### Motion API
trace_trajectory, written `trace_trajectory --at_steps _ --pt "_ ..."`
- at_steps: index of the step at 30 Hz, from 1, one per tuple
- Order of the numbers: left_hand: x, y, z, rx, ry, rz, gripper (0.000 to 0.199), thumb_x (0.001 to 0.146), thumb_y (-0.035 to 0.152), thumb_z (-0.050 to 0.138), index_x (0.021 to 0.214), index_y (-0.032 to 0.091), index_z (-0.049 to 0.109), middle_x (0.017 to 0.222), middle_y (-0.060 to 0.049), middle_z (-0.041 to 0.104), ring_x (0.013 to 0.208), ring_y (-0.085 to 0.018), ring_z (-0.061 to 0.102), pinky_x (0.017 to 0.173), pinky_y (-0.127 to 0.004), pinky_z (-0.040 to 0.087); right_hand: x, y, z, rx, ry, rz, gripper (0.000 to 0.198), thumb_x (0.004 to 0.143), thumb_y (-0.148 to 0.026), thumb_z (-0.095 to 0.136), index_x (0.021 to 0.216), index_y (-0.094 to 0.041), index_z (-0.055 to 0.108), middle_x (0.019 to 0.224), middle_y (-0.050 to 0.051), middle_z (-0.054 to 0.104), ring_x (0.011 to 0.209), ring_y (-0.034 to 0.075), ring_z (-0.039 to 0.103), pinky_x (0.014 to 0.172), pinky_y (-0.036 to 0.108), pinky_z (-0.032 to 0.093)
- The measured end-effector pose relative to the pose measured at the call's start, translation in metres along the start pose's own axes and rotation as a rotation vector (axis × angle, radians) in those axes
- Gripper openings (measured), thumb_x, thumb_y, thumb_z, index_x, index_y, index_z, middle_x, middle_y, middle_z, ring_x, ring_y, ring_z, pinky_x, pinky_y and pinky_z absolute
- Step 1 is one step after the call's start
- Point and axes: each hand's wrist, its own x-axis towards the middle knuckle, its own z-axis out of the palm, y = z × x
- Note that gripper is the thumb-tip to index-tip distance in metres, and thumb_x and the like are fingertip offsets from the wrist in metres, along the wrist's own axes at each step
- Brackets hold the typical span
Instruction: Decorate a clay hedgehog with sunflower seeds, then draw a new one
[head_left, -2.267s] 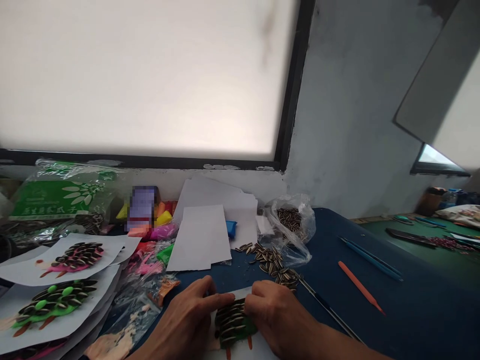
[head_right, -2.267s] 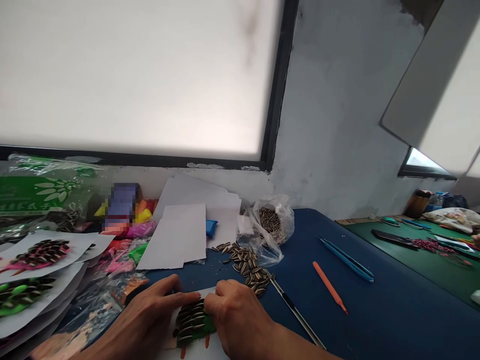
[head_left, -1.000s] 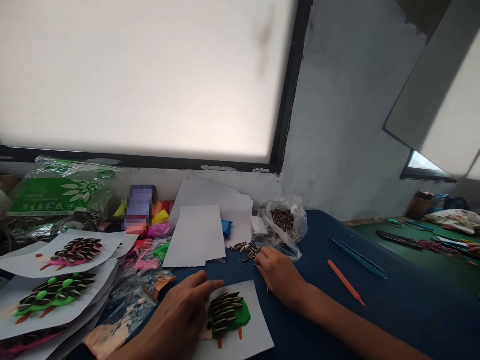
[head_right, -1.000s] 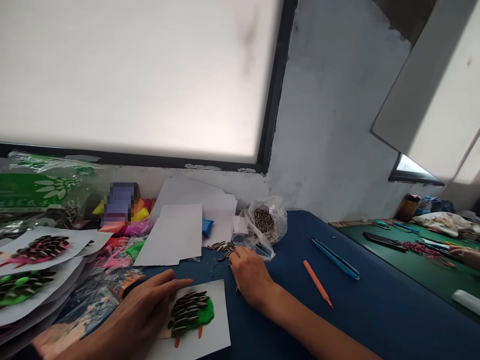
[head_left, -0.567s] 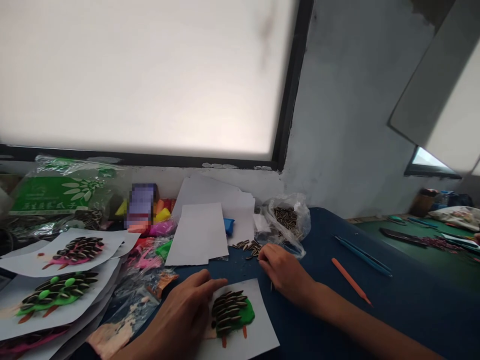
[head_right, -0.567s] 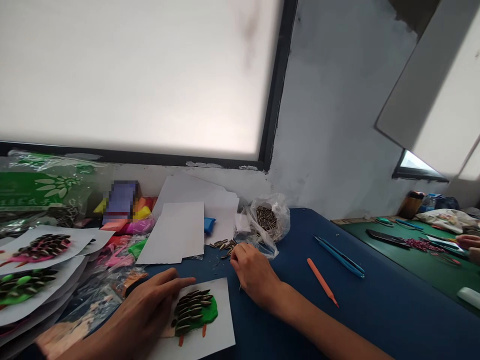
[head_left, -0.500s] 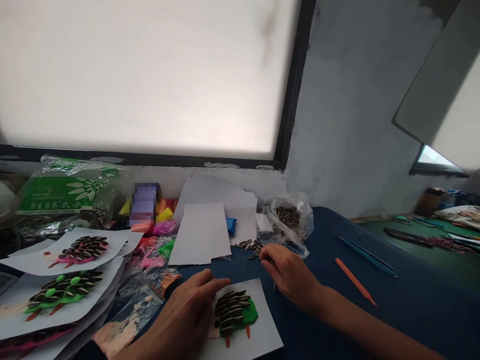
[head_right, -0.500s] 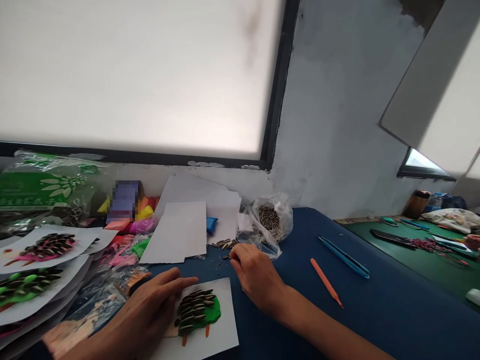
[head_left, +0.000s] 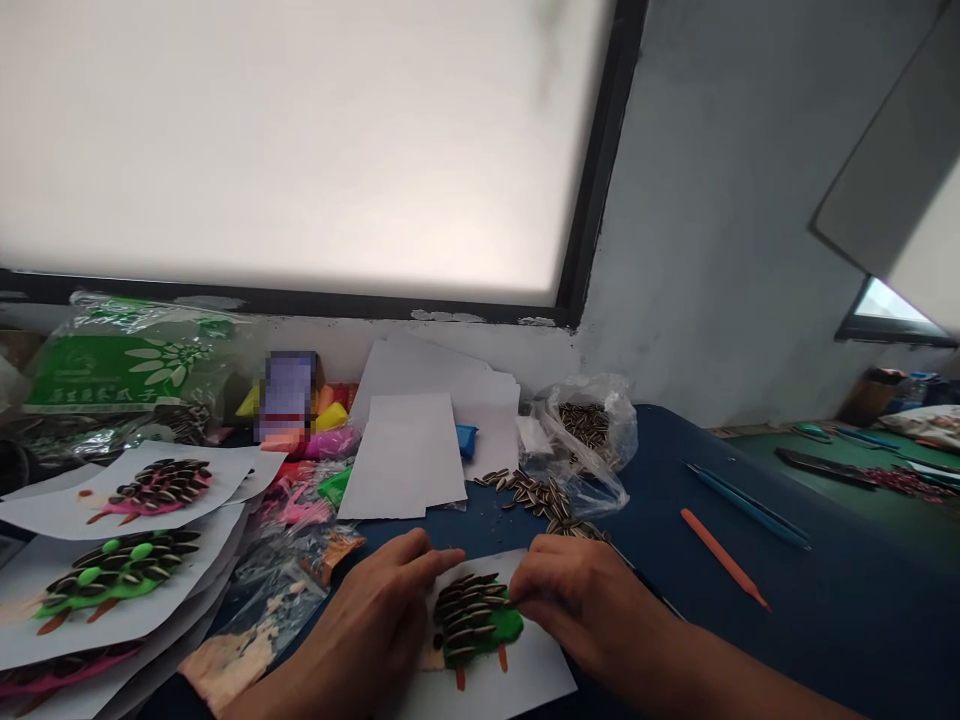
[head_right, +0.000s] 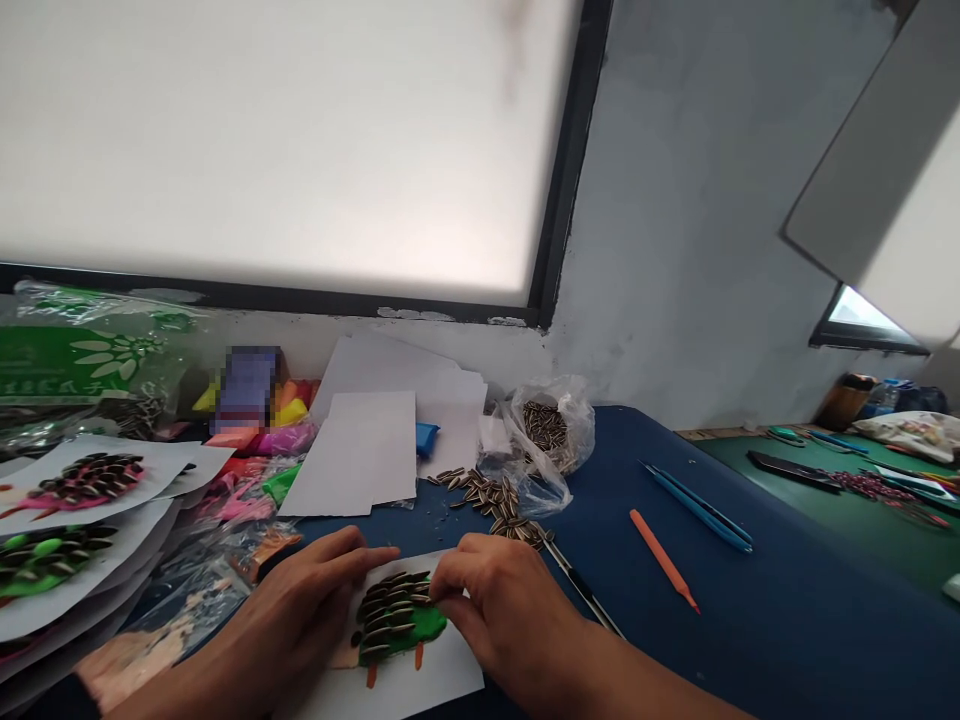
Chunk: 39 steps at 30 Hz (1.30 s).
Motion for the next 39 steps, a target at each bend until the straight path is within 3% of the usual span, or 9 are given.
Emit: trace_trajectory --at_steps 20,32,39 --pt "-0.001 0.0 0.0 -0.015 -0.017 -0.025 0.047 0.087 0.009 0.037 0.123 0.024 0.063 0.089 -0.005 0.059 0.073 -0.018 0.06 0.064 -0.028 0.047 0.001 0.006 0.019 -0.082 0.013 -0.028 0.013 0.088 -0.01 0.063 0.082 -0.019 0.07 0.08 0.0 0.065 0.071 0.013 0.06 0.064 0.022 0.042" --pt "0.002 0.003 0.0 -0.001 -0.019 -0.024 0.051 0.08 0.004 0.038 0.117 0.026 0.067 0.085 -0.004 0.057 0.07 -0.017 0.057 0.063 -0.026 0.045 0.004 0.005 0.025 -0.356 0.055 -0.139 0.019 0.089 -0.011 0.06 0.072 -0.017 0.064 0.072 -0.001 0.055 0.06 0.011 0.048 0.053 0.023 0.028" --pt "0.003 0.004 0.0 0.053 -0.032 -0.025 0.058 0.074 0.0 0.039 0.113 0.029 0.071 0.084 -0.003 0.056 0.07 -0.017 0.056 0.063 -0.025 0.043 0.005 0.009 0.031 -0.427 0.053 -0.171 0.019 0.088 -0.007 0.059 0.072 -0.017 0.062 0.074 0.0 0.057 0.064 0.012 0.051 0.054 0.023 0.028"
